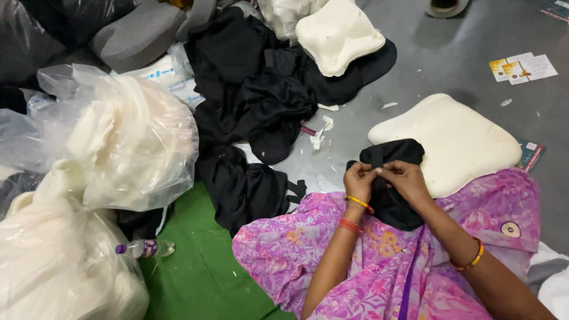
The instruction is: Putting black fabric covers over white foam ergonomic pillows.
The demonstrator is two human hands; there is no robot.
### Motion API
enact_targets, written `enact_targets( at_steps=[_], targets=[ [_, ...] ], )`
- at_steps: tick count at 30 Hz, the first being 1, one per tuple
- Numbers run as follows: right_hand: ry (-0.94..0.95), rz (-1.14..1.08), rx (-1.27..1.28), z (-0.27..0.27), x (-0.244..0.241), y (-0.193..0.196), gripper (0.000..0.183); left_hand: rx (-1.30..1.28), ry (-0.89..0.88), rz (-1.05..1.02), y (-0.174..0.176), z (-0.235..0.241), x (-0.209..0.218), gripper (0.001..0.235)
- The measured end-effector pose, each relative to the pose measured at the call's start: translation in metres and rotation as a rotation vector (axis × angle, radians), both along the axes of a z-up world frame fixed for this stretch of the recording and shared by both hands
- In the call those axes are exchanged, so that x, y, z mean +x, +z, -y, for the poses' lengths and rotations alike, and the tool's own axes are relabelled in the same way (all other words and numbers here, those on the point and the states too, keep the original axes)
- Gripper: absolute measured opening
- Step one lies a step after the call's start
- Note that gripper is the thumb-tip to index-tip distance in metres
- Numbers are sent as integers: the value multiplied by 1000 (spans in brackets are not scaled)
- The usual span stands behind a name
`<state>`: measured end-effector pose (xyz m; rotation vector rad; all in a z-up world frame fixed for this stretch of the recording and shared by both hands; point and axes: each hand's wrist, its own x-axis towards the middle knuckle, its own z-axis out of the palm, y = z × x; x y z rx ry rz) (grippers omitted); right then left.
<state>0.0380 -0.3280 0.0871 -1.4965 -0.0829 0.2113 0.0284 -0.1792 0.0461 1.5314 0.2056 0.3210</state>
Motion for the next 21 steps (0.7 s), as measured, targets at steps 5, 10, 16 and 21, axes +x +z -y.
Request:
enact_targets(
  at_steps=[5, 10, 16, 21],
  targets=[
    [41, 110, -23, -13, 3, -8, 16, -156, -44, -29, 6, -20, -11, 20],
    [33, 166, -46, -17, -18, 41, 13, -282, -65, 41, -4, -25, -11, 18],
    [-3, 278, -102, -16, -19, 34, 13, -334, -26, 71, 17, -20, -19, 16],
    [38, 88, 121, -18, -10, 10, 16, -188, -51, 23, 1, -27, -23, 15]
  ],
)
